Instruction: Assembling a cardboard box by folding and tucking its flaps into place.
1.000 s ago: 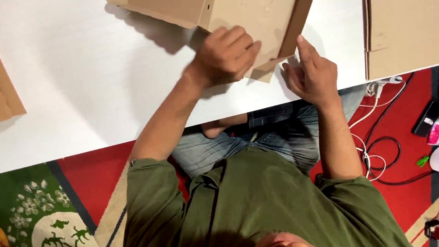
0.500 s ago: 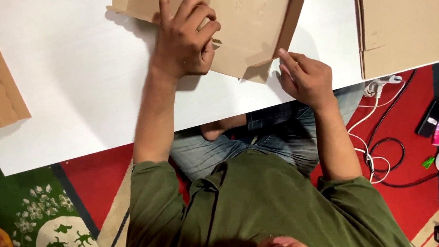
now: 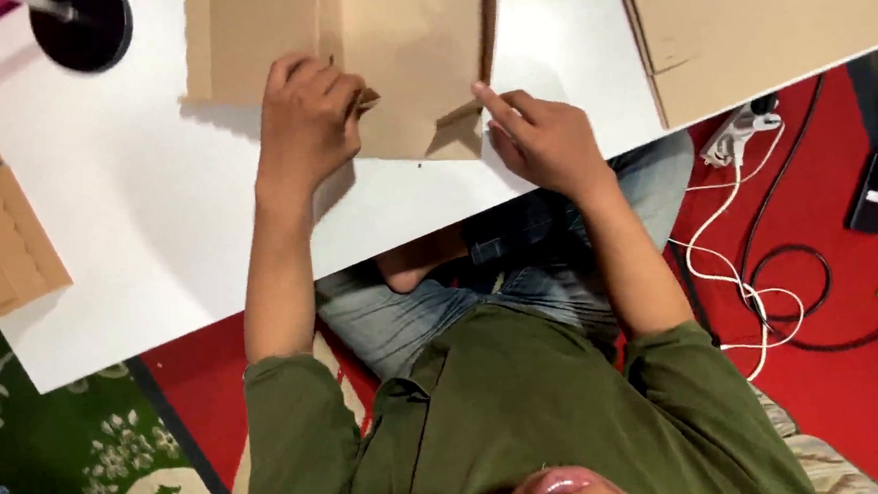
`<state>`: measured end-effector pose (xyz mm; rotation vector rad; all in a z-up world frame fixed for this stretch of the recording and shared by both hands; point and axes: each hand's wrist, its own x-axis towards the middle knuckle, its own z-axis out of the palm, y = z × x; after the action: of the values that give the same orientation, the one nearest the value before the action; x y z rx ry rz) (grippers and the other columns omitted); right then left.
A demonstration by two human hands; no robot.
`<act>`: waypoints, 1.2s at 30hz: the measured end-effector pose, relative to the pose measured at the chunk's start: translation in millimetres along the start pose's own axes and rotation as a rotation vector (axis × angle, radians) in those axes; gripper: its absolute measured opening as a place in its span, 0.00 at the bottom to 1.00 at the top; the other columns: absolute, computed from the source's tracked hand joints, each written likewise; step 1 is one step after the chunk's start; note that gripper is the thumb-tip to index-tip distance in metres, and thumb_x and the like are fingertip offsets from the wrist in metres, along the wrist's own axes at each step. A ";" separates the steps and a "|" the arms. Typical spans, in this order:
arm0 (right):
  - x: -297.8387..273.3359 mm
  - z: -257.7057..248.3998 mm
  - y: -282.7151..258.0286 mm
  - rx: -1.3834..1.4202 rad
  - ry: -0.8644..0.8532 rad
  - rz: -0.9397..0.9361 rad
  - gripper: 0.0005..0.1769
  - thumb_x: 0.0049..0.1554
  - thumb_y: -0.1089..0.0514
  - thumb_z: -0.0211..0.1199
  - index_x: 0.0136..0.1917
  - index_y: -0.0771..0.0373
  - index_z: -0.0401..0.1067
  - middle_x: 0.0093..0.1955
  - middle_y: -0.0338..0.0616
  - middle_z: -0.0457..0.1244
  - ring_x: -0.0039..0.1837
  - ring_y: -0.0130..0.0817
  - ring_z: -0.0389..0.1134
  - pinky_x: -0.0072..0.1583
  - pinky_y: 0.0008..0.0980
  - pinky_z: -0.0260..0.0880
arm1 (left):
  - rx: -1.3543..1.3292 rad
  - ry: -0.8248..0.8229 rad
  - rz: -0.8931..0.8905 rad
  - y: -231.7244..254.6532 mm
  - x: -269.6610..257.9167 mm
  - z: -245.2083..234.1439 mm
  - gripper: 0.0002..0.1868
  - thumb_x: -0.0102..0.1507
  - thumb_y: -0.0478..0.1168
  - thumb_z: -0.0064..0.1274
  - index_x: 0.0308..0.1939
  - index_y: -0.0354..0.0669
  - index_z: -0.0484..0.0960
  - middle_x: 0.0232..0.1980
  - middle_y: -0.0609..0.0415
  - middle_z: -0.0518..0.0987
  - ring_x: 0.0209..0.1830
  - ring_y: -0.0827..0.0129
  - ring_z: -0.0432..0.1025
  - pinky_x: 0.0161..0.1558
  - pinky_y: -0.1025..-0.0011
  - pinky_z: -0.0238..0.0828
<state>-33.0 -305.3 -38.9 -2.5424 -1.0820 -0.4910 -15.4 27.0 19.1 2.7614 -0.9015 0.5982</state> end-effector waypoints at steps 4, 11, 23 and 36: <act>4.2 -7.7 -2.7 0.001 -0.023 -0.002 0.35 0.70 0.58 0.64 0.84 0.56 0.52 0.47 0.40 0.61 0.36 0.34 0.57 0.30 0.34 0.53 | 0.042 -0.107 -0.054 32.7 -12.4 -10.0 0.10 0.70 0.41 0.64 0.34 0.48 0.84 0.28 0.56 0.78 0.29 0.60 0.72 0.71 0.56 0.60; 16.7 -8.9 -3.3 0.134 -0.184 -0.052 0.39 0.72 0.40 0.57 0.86 0.52 0.42 0.70 0.48 0.60 0.34 0.40 0.63 0.30 0.38 0.62 | -0.128 -0.571 -0.233 90.6 -29.8 -43.3 0.13 0.66 0.38 0.53 0.26 0.41 0.82 0.26 0.50 0.81 0.32 0.51 0.76 0.59 0.52 0.65; 65.4 11.0 -20.5 0.217 -0.383 0.021 0.51 0.69 0.42 0.59 0.84 0.50 0.23 0.88 0.47 0.44 0.34 0.48 0.66 0.30 0.42 0.62 | -0.685 -0.667 -0.998 85.7 34.6 -71.4 0.17 0.61 0.43 0.59 0.52 0.46 0.79 0.31 0.57 0.84 0.25 0.73 0.80 0.28 0.77 0.74; 40.6 25.2 -16.2 0.081 -0.204 -0.103 0.40 0.66 0.42 0.63 0.82 0.59 0.53 0.81 0.53 0.54 0.47 0.48 0.66 0.43 0.44 0.70 | -0.680 -0.354 -0.665 39.9 34.7 -6.1 0.13 0.68 0.48 0.54 0.47 0.46 0.89 0.36 0.64 0.85 0.36 0.81 0.73 0.41 0.77 0.67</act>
<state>-13.9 -258.7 -40.8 -2.5168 -1.2820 -0.2106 -15.6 -21.5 41.0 2.3181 -0.1258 -0.2747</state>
